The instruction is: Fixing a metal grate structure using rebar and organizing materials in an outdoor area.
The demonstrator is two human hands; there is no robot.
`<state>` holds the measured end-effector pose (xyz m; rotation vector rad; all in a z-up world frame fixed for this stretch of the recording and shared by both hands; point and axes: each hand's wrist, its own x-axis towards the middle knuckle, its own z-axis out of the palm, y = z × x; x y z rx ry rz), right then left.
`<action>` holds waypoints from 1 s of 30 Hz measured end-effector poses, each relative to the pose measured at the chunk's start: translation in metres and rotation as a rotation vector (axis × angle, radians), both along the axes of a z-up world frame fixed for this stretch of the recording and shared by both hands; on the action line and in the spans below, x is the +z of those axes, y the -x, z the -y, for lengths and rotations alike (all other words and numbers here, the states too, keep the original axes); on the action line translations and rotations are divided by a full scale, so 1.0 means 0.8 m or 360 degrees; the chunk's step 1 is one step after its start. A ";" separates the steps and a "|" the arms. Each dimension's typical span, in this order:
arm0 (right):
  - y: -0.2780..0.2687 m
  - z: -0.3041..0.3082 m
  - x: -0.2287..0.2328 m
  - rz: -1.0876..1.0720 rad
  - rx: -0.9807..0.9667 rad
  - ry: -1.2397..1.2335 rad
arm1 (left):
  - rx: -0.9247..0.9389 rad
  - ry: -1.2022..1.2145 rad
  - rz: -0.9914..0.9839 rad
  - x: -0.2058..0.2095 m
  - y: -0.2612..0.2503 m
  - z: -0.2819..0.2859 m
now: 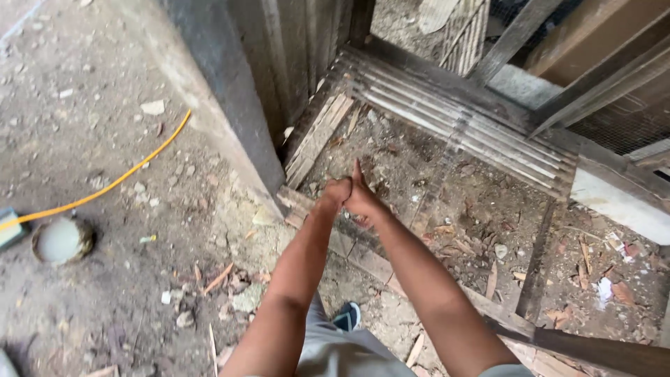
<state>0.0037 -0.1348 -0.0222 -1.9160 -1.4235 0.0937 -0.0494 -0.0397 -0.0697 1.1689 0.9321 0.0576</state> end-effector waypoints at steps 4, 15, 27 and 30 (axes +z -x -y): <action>0.017 0.029 0.050 -0.1055 -0.0072 0.0763 | -0.0253 -0.0455 -0.0214 -0.029 0.018 -0.013; 0.073 0.067 0.034 -0.1562 -0.0453 0.0928 | -0.0248 -0.1183 -0.0861 0.004 0.159 -0.075; 0.170 -0.044 -0.152 -0.1951 -0.0614 0.0661 | -0.0431 -0.1352 -0.0807 0.026 0.261 -0.031; 0.200 -0.056 -0.186 -0.2249 -0.0311 0.0300 | -0.0579 -0.1381 -0.0717 0.018 0.258 -0.027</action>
